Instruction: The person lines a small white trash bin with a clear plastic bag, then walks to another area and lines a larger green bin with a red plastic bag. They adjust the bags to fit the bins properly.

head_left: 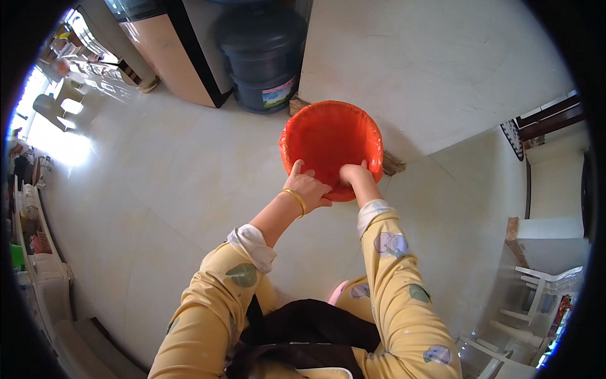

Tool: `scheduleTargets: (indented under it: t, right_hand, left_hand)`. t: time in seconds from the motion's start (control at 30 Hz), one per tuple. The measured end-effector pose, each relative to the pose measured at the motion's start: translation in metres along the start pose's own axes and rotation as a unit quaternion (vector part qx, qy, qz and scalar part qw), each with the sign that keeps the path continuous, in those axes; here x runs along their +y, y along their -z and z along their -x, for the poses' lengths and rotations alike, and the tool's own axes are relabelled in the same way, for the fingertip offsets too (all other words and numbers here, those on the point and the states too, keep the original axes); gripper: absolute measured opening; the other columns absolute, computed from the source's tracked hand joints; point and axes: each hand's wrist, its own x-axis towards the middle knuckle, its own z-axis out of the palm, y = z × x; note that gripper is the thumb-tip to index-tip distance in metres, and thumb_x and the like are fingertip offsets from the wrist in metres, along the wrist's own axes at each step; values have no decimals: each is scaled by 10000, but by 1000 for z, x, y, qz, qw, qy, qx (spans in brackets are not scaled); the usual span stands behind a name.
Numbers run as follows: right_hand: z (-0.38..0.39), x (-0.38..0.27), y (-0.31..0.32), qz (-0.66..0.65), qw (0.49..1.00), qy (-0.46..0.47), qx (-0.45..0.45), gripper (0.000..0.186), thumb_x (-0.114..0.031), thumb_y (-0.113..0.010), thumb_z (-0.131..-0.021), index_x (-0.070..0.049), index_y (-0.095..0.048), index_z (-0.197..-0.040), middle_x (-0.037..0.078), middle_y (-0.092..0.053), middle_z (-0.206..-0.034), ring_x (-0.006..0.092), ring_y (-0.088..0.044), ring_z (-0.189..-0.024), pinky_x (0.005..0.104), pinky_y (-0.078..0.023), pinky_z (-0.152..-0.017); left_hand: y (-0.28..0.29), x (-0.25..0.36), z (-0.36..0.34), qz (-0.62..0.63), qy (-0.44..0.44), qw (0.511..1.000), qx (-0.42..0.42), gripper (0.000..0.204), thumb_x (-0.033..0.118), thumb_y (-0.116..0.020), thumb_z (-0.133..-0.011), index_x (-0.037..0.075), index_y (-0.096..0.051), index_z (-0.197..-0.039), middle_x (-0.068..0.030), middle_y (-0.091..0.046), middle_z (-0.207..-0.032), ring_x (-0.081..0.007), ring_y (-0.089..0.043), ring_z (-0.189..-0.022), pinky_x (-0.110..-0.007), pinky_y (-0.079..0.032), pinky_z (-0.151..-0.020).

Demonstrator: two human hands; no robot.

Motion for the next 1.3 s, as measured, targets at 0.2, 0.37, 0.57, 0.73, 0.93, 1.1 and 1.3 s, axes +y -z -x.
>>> scheduleTargets:
  t: [0.2, 0.37, 0.57, 0.73, 0.93, 1.1, 1.3]
  right_hand:
    - [12, -5, 5, -65, 997, 5, 43, 378, -83, -477, -836, -35, -543, -1206, 146, -498, -1324, 327, -520, -1157, 438, -499, -879]
    - [12, 7, 8, -158, 971, 36, 176, 250, -72, -559, -806, -35, -627, -1044, 169, -617, -1120, 343, -600, -1019, 411, -497, -830]
    - [40, 15, 32, -246, 885, 101, 382, 242, -259, -695, -749, -29, -626, -786, 128, -650, -809, 281, -629, -778, 395, -504, -723]
    - [31, 54, 34, -189, 741, 72, 641, 307, -241, -723, -732, -61, -608, -952, 98, -603, -971, 289, -552, -954, 380, -464, -830]
    - [17, 83, 25, -395, 780, 20, 484, 443, -223, -693, -731, -27, -562, -1107, 142, -615, -1072, 309, -569, -1027, 405, -461, -863]
    - [2, 86, 14, -412, 830, 26, 375, 378, -135, -594, -723, 3, -548, -1071, 208, -628, -1039, 348, -605, -967, 421, -476, -840]
    - [-4, 85, 11, -439, 816, 39, 375, 358, -112, -559, -725, -6, -544, -1066, 207, -617, -1072, 365, -579, -1018, 423, -466, -857]
  left_hand:
    - [-7, -5, 2, -2, 29, 999, 15, 387, 536, -539, -841, 252, -655, -1076, 61, -666, -943, -165, -524, -1040, -472, -180, -1051]
    - [-7, 2, -1, 9, 15, 998, 60, 406, 533, -544, -838, 229, -650, -1086, 50, -644, -1029, -181, -504, -1090, -508, -163, -1067]
    - [-5, -2, 6, 10, 24, 996, 86, 429, 534, -562, -821, 226, -643, -1109, 40, -582, -1171, -185, -439, -1186, -573, -87, -1089]
    - [10, -1, 12, 2, 79, 996, 51, 443, 539, -568, -813, 236, -635, -1129, 41, -575, -1169, -191, -412, -1215, -660, -58, -1065]
    - [0, -9, 10, 41, 111, 992, 39, 454, 551, -558, -815, 237, -633, -1134, 37, -571, -1156, -190, -405, -1211, -722, -60, -1034]
    - [2, -7, 9, 16, 107, 993, 41, 448, 561, -550, -816, 236, -649, -1109, 32, -597, -1093, -180, -440, -1181, -658, -35, -1077]
    - [1, -12, 6, -6, 96, 995, 27, 484, 587, -558, -796, 219, -659, -1094, 25, -610, -1053, -179, -466, -1162, -600, -34, -1106]
